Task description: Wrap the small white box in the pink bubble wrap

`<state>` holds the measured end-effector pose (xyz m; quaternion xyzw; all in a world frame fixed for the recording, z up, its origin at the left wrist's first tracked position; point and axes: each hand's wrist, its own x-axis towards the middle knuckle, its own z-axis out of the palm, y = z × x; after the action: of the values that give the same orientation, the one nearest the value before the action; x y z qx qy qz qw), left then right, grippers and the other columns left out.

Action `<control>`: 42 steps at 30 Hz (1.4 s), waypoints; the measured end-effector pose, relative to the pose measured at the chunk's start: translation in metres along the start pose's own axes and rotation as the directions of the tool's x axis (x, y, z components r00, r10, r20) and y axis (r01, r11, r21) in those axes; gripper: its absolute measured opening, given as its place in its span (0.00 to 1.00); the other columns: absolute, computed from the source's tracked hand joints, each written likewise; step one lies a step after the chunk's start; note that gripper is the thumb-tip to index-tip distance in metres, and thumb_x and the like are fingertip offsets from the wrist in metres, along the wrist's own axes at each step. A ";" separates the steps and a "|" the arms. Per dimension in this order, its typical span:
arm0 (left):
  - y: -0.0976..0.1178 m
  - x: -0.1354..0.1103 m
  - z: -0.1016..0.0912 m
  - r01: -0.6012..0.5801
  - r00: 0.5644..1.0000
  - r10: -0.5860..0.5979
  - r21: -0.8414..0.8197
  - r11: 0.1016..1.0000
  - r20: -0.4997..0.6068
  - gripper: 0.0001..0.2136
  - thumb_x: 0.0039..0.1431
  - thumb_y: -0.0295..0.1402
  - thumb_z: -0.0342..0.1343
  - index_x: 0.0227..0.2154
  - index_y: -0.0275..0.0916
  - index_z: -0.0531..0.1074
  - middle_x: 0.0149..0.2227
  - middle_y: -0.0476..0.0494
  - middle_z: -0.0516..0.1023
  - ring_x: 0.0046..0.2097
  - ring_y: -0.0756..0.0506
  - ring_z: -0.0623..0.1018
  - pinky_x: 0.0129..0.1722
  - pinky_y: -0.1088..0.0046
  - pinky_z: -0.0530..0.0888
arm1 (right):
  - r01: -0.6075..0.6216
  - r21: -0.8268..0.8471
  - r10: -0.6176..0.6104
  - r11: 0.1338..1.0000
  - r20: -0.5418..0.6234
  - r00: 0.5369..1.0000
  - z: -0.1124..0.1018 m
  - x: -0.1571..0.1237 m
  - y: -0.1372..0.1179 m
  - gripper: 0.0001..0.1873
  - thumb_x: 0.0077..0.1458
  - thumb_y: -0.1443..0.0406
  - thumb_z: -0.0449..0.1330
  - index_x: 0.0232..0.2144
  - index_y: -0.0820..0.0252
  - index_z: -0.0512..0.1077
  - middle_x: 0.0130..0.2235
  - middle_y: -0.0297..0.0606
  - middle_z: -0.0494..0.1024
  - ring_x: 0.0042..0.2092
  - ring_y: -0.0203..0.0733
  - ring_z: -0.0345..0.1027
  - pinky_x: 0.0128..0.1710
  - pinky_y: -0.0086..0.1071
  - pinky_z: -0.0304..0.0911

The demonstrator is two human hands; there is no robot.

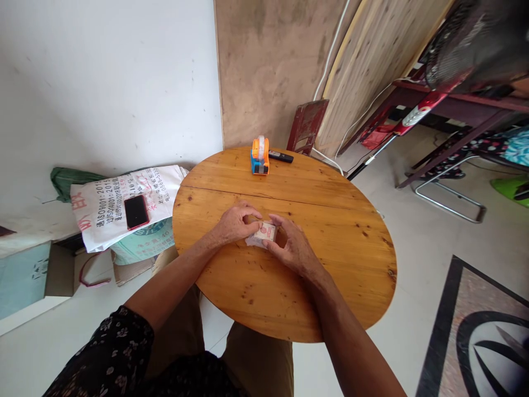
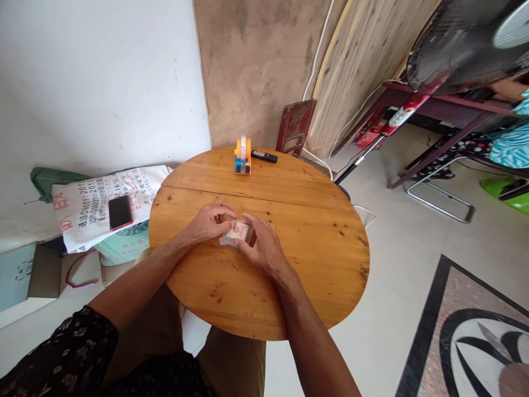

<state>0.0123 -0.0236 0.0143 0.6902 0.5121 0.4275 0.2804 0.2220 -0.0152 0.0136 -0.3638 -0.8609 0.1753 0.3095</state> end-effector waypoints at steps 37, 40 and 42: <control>0.003 0.000 0.001 -0.026 1.000 0.024 -0.130 0.991 -0.016 0.05 0.56 0.30 0.55 0.31 0.36 0.75 0.33 0.44 0.79 0.35 0.49 0.75 0.35 0.74 0.70 | 0.019 -0.049 -0.017 0.999 0.025 1.000 -0.001 -0.002 -0.002 0.28 0.56 0.58 0.61 0.57 0.58 0.66 0.51 0.48 0.78 0.51 0.56 0.71 0.52 0.50 0.65; 0.005 -0.001 -0.001 0.061 0.996 -0.055 -0.097 0.993 0.065 0.07 0.55 0.31 0.57 0.35 0.36 0.76 0.34 0.45 0.79 0.34 0.49 0.74 0.35 0.74 0.70 | 0.007 -0.048 -0.006 0.999 0.024 1.000 -0.002 -0.001 -0.004 0.26 0.57 0.57 0.60 0.56 0.58 0.68 0.51 0.48 0.78 0.51 0.56 0.72 0.52 0.50 0.65; 0.005 -0.002 -0.002 0.090 0.991 -0.080 -0.089 0.992 0.106 0.08 0.55 0.32 0.57 0.36 0.36 0.76 0.34 0.45 0.79 0.34 0.48 0.74 0.35 0.74 0.70 | 0.000 -0.047 0.001 0.999 0.017 1.000 -0.003 -0.001 -0.006 0.24 0.58 0.56 0.59 0.55 0.57 0.69 0.51 0.48 0.79 0.50 0.55 0.72 0.52 0.50 0.65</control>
<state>0.0127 -0.0269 0.0193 0.6747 0.5054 0.4030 0.3563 0.2213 -0.0198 0.0185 -0.3698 -0.8672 0.1583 0.2934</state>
